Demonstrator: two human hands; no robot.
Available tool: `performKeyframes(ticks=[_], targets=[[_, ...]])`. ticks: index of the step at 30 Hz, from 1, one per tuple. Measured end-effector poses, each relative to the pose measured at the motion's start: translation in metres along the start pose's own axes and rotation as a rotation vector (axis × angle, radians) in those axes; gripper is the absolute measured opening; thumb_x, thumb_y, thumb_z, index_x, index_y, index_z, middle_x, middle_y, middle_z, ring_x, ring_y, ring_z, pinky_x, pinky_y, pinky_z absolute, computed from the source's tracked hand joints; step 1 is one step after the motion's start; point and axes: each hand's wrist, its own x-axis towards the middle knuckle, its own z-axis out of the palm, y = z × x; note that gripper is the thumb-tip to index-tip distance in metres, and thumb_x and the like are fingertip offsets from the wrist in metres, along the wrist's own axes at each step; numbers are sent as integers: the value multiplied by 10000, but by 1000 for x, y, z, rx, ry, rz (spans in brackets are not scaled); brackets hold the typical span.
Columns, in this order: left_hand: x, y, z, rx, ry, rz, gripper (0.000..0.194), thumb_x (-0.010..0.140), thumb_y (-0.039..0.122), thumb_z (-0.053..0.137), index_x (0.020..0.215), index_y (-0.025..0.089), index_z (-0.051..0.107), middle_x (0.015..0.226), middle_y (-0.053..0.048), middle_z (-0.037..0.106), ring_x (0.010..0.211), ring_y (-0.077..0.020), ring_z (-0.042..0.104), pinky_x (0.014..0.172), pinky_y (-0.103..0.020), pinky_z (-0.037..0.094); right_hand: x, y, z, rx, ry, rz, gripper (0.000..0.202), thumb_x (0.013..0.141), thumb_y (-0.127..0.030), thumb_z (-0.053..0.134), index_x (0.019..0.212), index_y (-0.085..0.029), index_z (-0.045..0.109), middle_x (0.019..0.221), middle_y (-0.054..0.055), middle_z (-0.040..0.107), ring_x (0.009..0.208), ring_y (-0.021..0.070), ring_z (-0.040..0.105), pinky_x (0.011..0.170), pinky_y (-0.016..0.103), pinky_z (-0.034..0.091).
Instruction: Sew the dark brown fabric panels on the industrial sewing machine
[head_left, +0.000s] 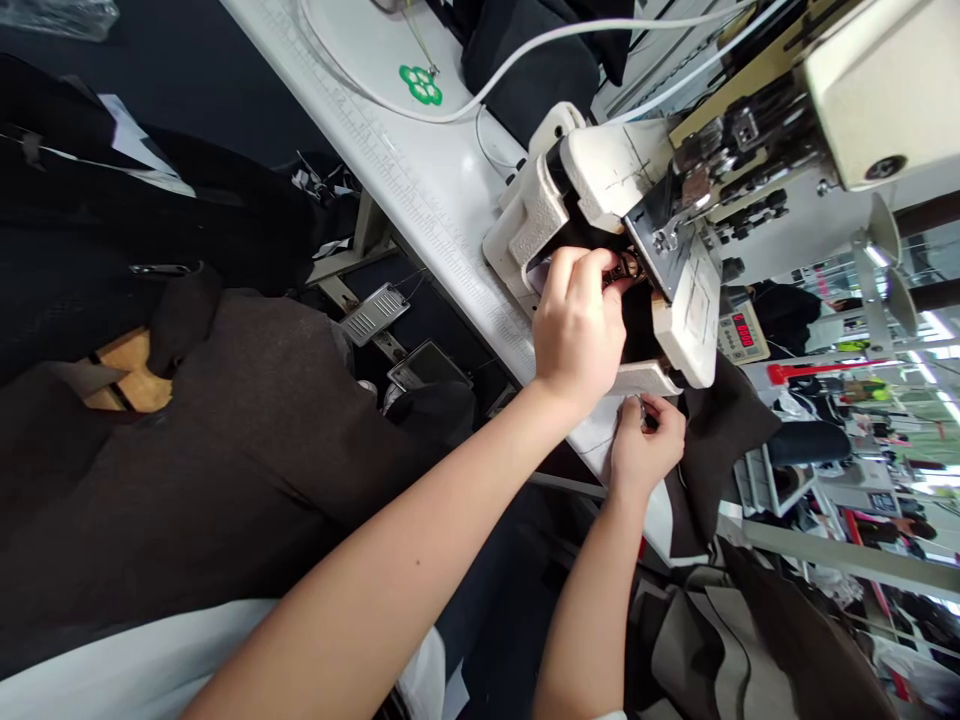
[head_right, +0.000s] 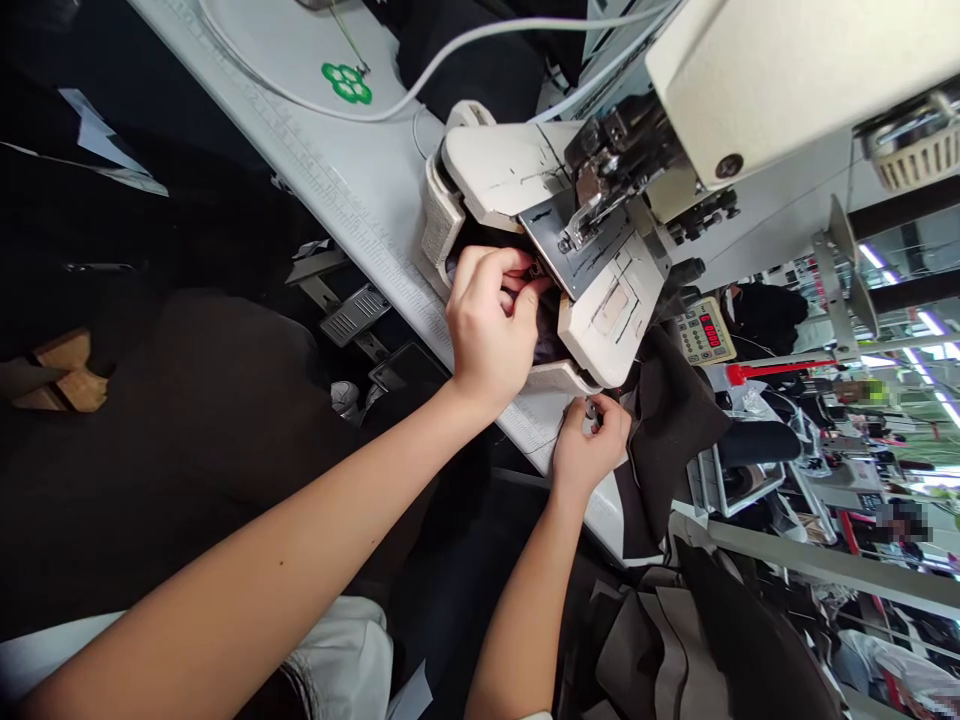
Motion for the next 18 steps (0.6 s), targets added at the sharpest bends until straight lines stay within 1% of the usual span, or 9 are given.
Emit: performKeyframes(ticks=[5,10,13,15,18], targets=[[0,1,0,-1,-5,0,134,824,96,454,903,200,483,946,-75,526,903,-169,554,698,-277,493,0,0,-1,-7,6,-14,225,719,-314,543,854,-155,626,858,63,591,795,198,546,630,293,400],[3,3,-4,51,-13,14,136,813,87,453,876,202,489,916,-57,542,854,-157,560,730,-284,483,0,1,0,-11,5,-15,232,721,-328,535,853,-160,625,866,63,596,800,200,552,620,290,399],[7,5,-8,103,-69,11,118,799,78,466,850,180,498,906,-60,550,835,-155,563,742,-280,477,0,2,0,4,14,-9,244,712,-326,548,863,-150,628,873,71,595,807,205,558,633,296,407],[10,5,-12,130,-132,23,87,798,92,478,828,169,504,903,-66,554,816,-157,565,708,-271,476,0,2,1,6,17,0,254,710,-329,552,870,-148,629,882,75,594,817,209,560,639,300,411],[13,2,-16,177,-201,118,77,819,121,466,812,172,523,895,-59,566,792,-152,566,660,-256,466,0,3,1,-7,13,4,255,713,-336,548,873,-155,629,887,74,595,818,209,557,641,302,411]])
